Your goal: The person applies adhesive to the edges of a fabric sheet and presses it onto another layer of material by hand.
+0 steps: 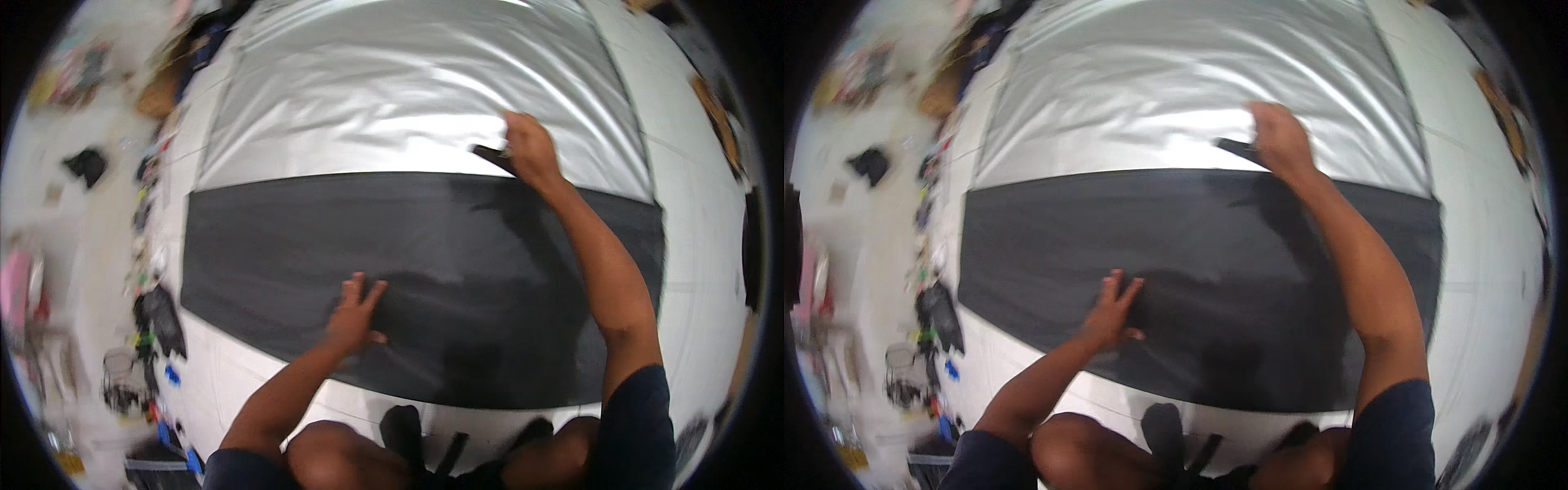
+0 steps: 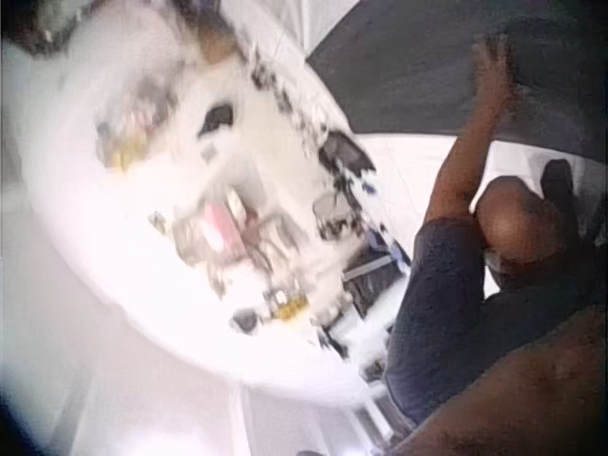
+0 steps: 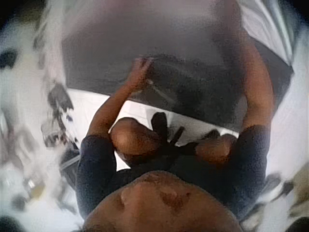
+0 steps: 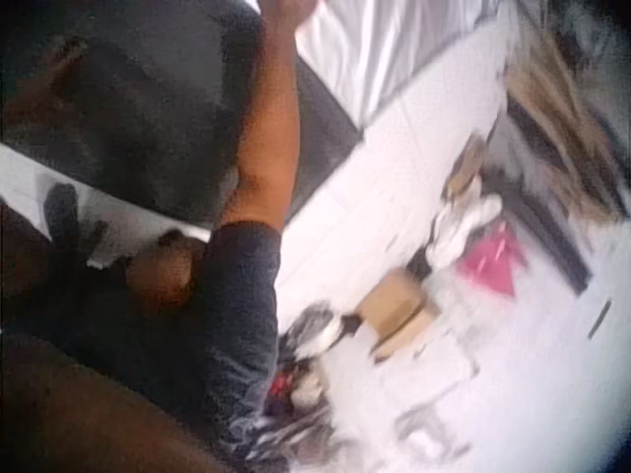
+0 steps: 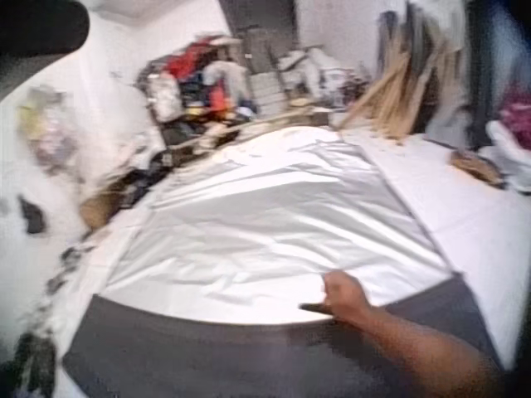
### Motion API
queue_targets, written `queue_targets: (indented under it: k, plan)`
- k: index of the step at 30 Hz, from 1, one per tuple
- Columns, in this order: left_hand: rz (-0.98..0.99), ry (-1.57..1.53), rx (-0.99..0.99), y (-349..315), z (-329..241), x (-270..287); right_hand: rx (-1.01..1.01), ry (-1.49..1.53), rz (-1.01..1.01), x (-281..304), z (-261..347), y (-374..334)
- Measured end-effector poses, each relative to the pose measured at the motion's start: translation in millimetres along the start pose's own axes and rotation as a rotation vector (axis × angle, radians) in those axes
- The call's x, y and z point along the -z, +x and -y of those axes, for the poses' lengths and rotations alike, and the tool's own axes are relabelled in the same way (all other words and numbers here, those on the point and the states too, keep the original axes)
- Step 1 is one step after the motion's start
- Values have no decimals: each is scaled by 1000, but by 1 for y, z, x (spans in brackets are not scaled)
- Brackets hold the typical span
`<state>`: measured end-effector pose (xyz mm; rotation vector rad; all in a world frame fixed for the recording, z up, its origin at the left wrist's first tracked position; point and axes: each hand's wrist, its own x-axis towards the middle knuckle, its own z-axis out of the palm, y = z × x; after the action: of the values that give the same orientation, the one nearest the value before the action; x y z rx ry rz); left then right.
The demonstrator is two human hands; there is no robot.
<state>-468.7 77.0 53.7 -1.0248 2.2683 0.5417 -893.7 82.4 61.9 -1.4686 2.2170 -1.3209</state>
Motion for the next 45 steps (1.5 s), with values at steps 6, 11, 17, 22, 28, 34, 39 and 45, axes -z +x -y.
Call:
queue_targets:
  k: [6, 11, 17, 22, 28, 34, 39, 45]
  plan:
    - [-34, 0, 8, -2, -21, 4, -183, -237, 474, 150, 40, -208]
    - [-482, -350, 105, -35, 28, -61, -551, -465, 379, 230, 27, -446]
    - [-530, -403, 879, -94, 148, -179, -929, -444, 253, 245, 15, -574]
    - [-327, -1137, 493, -86, 102, -177, -739, -578, -252, 271, -47, -508]
    - [-362, -519, 450, -48, 44, -159, -742, -452, -242, 273, -129, -455]
    - [-381, -261, 458, -41, 28, -147, -321, -846, -241, 242, -104, -459]
    - [-396, -156, 460, -40, 26, -141, -450, -657, -310, 254, -106, -448]
    - [-403, -97, 460, -38, 29, -141, -845, -324, -449, 273, -154, -434]
